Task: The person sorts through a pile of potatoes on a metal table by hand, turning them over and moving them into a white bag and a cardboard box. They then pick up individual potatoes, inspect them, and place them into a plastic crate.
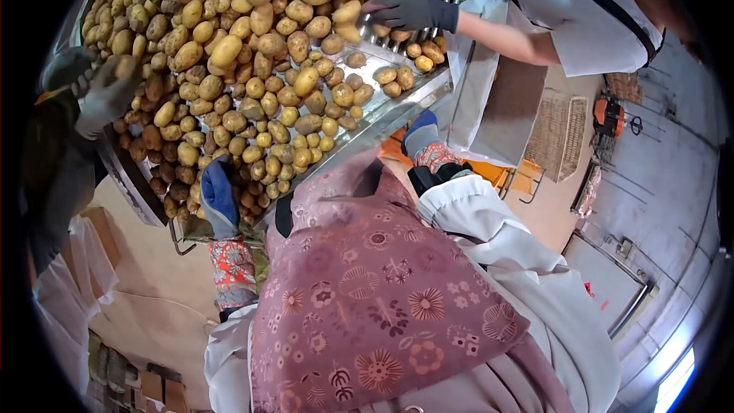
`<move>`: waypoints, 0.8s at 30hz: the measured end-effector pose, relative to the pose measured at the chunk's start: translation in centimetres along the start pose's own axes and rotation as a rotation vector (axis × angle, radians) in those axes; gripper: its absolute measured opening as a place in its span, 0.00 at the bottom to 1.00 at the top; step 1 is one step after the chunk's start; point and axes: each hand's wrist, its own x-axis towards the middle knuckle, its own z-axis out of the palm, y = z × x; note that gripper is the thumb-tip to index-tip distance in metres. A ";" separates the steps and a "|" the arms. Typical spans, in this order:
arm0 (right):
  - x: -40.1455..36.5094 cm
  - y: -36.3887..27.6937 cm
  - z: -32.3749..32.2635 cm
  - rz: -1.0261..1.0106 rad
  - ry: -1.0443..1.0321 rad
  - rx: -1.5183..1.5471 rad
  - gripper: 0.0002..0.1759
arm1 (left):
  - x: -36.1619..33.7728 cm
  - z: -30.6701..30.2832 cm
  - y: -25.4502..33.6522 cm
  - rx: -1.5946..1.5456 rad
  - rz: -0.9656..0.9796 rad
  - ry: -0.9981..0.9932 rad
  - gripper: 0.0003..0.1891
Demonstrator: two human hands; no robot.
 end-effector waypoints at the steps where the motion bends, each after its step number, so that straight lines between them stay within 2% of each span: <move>1: 0.4 -0.2 -0.3 0.009 -0.001 -0.004 0.19 | 0.1 0.4 0.4 -0.046 -0.010 0.003 0.18; 8: 1.0 1.0 0.0 0.011 -0.011 0.036 0.20 | 0.9 1.3 2.6 -0.081 0.004 0.026 0.18; 10: 0.1 1.9 1.2 -0.003 -0.012 0.046 0.20 | 0.7 0.1 3.3 0.125 0.115 -0.004 0.18; 14: -0.4 0.3 0.5 0.118 0.180 0.169 0.20 | 0.4 -1.7 1.6 0.034 0.135 0.052 0.18; 15: 5.1 0.1 -5.5 0.200 -0.011 0.303 0.22 | 0.8 -1.8 0.7 0.011 0.168 0.063 0.18; 16: 10.2 1.3 -11.7 0.213 -0.552 0.358 0.27 | 0.7 -1.7 1.6 -0.079 -0.018 0.055 0.18; 18: 12.2 5.2 -12.2 -0.680 -0.052 -0.196 0.24 | 1.3 -2.1 0.4 -0.093 0.020 0.018 0.18; 19: 5.8 4.6 -9.3 -1.190 -0.121 -0.939 0.14 | 0.8 -1.3 1.9 -0.053 0.098 -0.011 0.18; 20: 4.3 4.5 -8.4 -1.185 -0.126 -0.937 0.14 | 0.3 -0.4 3.3 -0.079 0.073 0.014 0.18; 22: 3.0 4.3 -7.8 -0.918 -0.187 -0.444 0.24 | 0.1 -0.3 2.8 -0.118 0.053 0.029 0.18; 23: 3.4 4.2 -7.9 -1.176 -0.065 -0.834 0.24 | 0.0 -0.3 2.2 -0.117 0.061 0.026 0.18; 24: 2.1 3.7 -6.9 -1.181 -0.066 -0.827 0.24 | -0.2 -0.4 1.2 -0.121 0.048 0.027 0.18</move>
